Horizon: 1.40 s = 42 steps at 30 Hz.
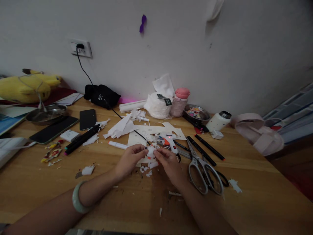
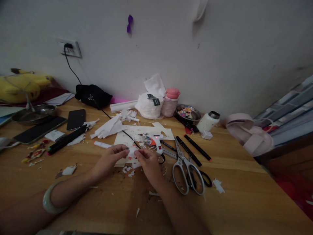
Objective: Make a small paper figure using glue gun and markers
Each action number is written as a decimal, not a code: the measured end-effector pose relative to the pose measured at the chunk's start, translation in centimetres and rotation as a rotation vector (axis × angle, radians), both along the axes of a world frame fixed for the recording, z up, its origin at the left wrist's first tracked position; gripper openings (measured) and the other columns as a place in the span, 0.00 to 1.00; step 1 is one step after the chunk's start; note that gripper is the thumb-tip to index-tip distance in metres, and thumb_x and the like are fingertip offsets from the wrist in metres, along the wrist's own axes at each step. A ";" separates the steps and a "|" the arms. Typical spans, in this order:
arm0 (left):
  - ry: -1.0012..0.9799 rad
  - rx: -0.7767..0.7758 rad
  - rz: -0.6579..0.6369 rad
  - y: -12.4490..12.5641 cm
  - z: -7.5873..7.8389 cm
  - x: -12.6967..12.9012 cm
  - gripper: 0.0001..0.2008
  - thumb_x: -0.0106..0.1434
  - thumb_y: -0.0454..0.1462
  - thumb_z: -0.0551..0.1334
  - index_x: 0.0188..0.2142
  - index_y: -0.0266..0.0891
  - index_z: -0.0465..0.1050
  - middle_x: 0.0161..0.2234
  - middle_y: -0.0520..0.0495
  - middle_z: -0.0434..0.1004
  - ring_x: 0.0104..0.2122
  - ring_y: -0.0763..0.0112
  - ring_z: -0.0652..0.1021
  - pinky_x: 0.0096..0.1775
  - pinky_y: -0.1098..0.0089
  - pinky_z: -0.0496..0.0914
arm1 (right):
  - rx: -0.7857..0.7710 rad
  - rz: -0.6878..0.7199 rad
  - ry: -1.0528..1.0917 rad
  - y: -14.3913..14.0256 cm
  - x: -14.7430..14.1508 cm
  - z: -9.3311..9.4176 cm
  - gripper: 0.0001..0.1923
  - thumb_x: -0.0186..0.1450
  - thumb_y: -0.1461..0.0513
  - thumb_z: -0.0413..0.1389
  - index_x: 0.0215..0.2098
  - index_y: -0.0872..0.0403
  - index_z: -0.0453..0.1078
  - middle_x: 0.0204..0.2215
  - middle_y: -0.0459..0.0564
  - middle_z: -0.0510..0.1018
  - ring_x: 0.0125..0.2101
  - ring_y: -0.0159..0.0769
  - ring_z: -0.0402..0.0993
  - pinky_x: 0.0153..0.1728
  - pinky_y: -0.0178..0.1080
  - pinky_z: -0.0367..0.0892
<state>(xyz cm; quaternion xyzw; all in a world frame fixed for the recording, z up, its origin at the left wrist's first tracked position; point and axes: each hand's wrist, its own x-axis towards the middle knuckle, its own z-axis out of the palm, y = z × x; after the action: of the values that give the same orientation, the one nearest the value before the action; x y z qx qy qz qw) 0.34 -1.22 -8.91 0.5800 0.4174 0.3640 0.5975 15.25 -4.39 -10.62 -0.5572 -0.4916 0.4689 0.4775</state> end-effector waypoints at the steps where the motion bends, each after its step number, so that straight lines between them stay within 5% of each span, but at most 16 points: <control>1: -0.033 -0.025 0.008 -0.1 0.0 0.0 0.11 0.51 0.41 0.59 0.19 0.37 0.62 0.19 0.55 0.60 0.22 0.75 0.62 0.27 0.74 0.57 | -0.004 -0.004 0.010 0.0 -0.1 0.0 0.15 0.53 0.53 0.53 0.25 0.58 0.66 0.20 0.44 0.65 0.23 0.28 0.60 0.25 0.31 0.56; 13: -0.312 -0.269 -0.025 -0.5 -0.8 0.3 0.08 0.49 0.39 0.63 0.21 0.35 0.68 0.21 0.52 0.67 0.24 0.75 0.65 0.29 0.75 0.58 | -0.014 -0.026 0.098 0.1 0.2 -0.4 0.17 0.52 0.51 0.55 0.27 0.58 0.69 0.21 0.45 0.67 0.23 0.27 0.61 0.25 0.31 0.57; 20: -0.311 -0.238 -0.057 -0.1 -1.7 -0.1 0.06 0.51 0.36 0.61 0.22 0.35 0.70 0.20 0.52 0.67 0.23 0.75 0.66 0.30 0.74 0.58 | -0.004 -0.006 0.091 0.0 0.2 0.1 0.15 0.52 0.53 0.56 0.26 0.59 0.69 0.21 0.45 0.67 0.23 0.26 0.60 0.25 0.31 0.56; 29: -0.255 -0.170 -0.065 0.1 -0.4 -0.1 0.08 0.54 0.37 0.59 0.21 0.37 0.67 0.20 0.53 0.67 0.23 0.74 0.65 0.29 0.74 0.57 | 0.049 -0.079 0.065 0.2 0.6 -0.3 0.15 0.53 0.53 0.55 0.28 0.57 0.70 0.24 0.46 0.70 0.26 0.28 0.63 0.29 0.31 0.59; 36: -0.200 -0.082 0.107 0.2 -0.5 0.2 0.08 0.51 0.40 0.60 0.21 0.37 0.67 0.20 0.53 0.65 0.24 0.74 0.65 0.30 0.73 0.59 | 0.055 -0.105 0.062 0.1 0.4 0.0 0.14 0.53 0.53 0.56 0.28 0.57 0.70 0.22 0.45 0.69 0.24 0.28 0.62 0.26 0.31 0.57; 42: -0.220 -0.106 0.283 2.1 -1.5 -0.8 0.09 0.54 0.38 0.50 0.20 0.39 0.58 0.19 0.55 0.58 0.19 0.75 0.61 0.24 0.73 0.58 | 0.047 -0.209 0.147 0.7 1.5 -1.0 0.17 0.53 0.50 0.55 0.26 0.57 0.67 0.18 0.43 0.64 0.21 0.26 0.59 0.23 0.31 0.55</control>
<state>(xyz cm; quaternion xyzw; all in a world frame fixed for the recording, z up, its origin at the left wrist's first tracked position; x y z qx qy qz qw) -0.46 0.90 -10.45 0.4397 0.4455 0.4832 0.6122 16.77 -3.71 -11.65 -0.5584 -0.4052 0.4444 0.5714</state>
